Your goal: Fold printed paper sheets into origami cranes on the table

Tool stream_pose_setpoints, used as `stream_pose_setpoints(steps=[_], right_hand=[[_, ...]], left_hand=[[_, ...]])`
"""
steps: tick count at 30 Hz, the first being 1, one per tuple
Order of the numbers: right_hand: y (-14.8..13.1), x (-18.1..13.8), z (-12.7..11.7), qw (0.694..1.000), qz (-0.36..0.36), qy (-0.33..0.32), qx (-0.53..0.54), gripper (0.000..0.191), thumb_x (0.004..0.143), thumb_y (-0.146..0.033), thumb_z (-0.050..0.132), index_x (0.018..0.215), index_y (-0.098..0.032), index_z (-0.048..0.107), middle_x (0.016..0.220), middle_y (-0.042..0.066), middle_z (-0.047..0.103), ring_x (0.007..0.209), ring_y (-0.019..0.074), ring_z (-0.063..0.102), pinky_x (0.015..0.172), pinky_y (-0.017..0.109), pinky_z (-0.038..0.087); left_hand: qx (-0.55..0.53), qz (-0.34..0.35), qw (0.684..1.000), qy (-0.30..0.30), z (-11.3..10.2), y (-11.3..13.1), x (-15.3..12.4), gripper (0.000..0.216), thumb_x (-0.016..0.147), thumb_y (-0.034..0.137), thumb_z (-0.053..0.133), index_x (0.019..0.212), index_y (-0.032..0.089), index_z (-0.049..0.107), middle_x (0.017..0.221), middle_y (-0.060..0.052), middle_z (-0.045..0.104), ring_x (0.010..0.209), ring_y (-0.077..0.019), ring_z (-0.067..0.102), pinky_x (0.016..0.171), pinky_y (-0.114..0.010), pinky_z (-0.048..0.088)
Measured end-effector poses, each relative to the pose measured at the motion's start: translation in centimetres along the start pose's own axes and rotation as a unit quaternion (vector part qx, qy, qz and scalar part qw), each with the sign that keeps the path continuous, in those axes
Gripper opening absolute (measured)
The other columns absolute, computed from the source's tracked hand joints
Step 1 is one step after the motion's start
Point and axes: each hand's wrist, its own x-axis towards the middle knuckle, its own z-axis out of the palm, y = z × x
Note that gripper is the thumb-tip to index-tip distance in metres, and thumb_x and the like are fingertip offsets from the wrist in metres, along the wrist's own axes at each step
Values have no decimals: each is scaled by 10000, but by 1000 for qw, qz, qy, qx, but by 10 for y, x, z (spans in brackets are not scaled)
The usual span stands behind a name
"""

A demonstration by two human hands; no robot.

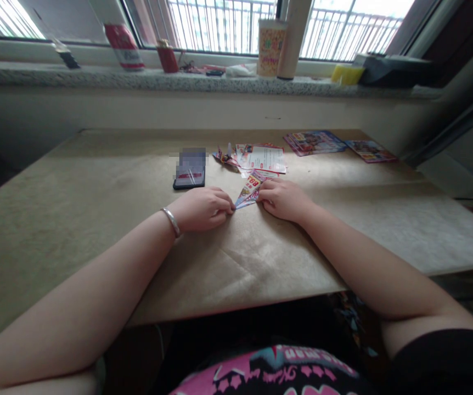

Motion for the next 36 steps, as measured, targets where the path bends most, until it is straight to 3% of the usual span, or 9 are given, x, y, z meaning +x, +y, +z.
stream_pose_setpoints(steps=[7,12,19,28,36], right_hand=[[-5,1,-2,1000,-4,-1,-31,241,879,-224,465,918,-191,701,1020,96,669,940,227,568,827,343,418],[-9,3,-2,998,-20,-7,-53,271,912,-238,432,973,-179,689,1018,109,670,966,236,555,852,367,401],[-15,6,6,996,-90,-5,5,321,942,-243,406,1131,-238,665,1071,83,656,989,215,531,839,338,395],[-15,8,-2,995,-86,-26,-34,315,920,-235,426,1136,-241,655,1079,99,635,949,222,534,786,333,390],[0,2,-7,995,-87,-33,-21,291,893,-216,441,1052,-211,684,1029,92,648,949,223,546,852,349,409]], left_hand=[[-40,3,999,-7,-3,-4,-3,268,791,152,473,899,212,711,1037,-26,720,990,-183,638,916,-304,492],[-23,-38,999,11,0,-2,-2,280,838,181,461,1007,193,683,959,-62,688,879,-178,636,809,-285,504],[22,18,998,50,13,-4,2,340,865,161,433,1081,217,690,958,-65,675,878,-173,602,828,-298,497],[24,12,998,59,16,-2,4,308,839,122,443,972,211,706,1009,-47,675,946,-172,605,880,-305,499],[-2,1,998,57,14,-1,5,275,808,104,461,896,206,701,1057,-38,690,989,-174,614,903,-310,502]])
